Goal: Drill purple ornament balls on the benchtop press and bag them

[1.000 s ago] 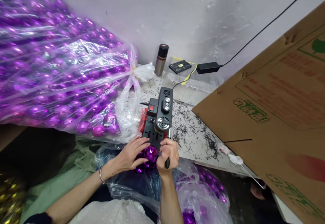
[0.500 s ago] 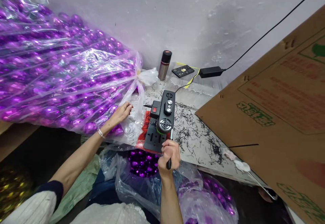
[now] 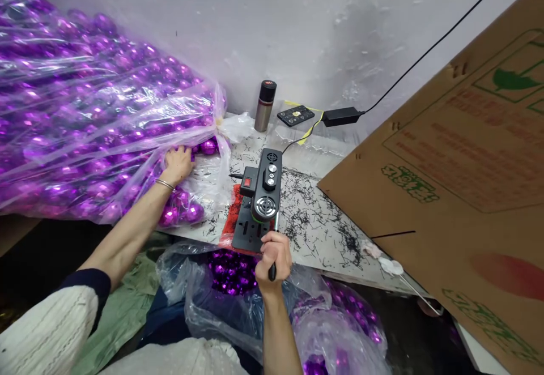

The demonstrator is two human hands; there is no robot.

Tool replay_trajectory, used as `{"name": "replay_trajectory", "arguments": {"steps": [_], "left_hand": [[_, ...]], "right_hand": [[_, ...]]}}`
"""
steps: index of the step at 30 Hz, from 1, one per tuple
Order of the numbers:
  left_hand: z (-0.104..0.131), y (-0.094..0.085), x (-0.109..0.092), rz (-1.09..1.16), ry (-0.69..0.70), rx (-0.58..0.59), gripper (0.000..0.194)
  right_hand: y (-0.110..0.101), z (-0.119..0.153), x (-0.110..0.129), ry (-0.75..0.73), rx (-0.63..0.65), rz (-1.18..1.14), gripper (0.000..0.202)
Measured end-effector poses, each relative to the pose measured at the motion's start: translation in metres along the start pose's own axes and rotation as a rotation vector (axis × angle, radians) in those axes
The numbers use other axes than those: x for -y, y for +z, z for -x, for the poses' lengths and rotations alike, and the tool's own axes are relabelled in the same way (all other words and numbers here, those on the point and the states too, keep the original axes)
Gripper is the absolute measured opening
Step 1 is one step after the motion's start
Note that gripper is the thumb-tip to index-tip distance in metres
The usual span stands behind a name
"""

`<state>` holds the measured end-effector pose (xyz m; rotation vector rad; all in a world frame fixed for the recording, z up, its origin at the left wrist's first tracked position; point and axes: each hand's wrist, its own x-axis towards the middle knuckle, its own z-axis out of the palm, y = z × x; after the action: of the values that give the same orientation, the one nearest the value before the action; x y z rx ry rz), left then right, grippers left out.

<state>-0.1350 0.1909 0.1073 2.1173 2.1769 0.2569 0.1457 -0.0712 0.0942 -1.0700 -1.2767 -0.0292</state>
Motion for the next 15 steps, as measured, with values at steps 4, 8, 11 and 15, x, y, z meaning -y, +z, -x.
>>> {"name": "replay_trajectory", "arguments": {"steps": [4, 8, 11, 15], "left_hand": [[-0.009, -0.008, 0.007, 0.014, 0.054, 0.040, 0.026], [0.002, -0.020, 0.009, 0.138, 0.115, -0.003, 0.048], [0.031, -0.029, 0.002, 0.600, 0.155, -0.081, 0.065], [0.091, -0.030, -0.020, 1.362, 0.089, 0.145, 0.073]], "right_hand": [[-0.001, -0.003, 0.002, -0.030, 0.020, 0.013, 0.035], [-0.002, -0.004, 0.003, -0.031, 0.033, 0.021, 0.035], [-0.001, -0.005, 0.002, -0.037, 0.028, 0.013, 0.035], [-0.001, -0.009, 0.003, -0.058, 0.022, 0.019, 0.035]]}}
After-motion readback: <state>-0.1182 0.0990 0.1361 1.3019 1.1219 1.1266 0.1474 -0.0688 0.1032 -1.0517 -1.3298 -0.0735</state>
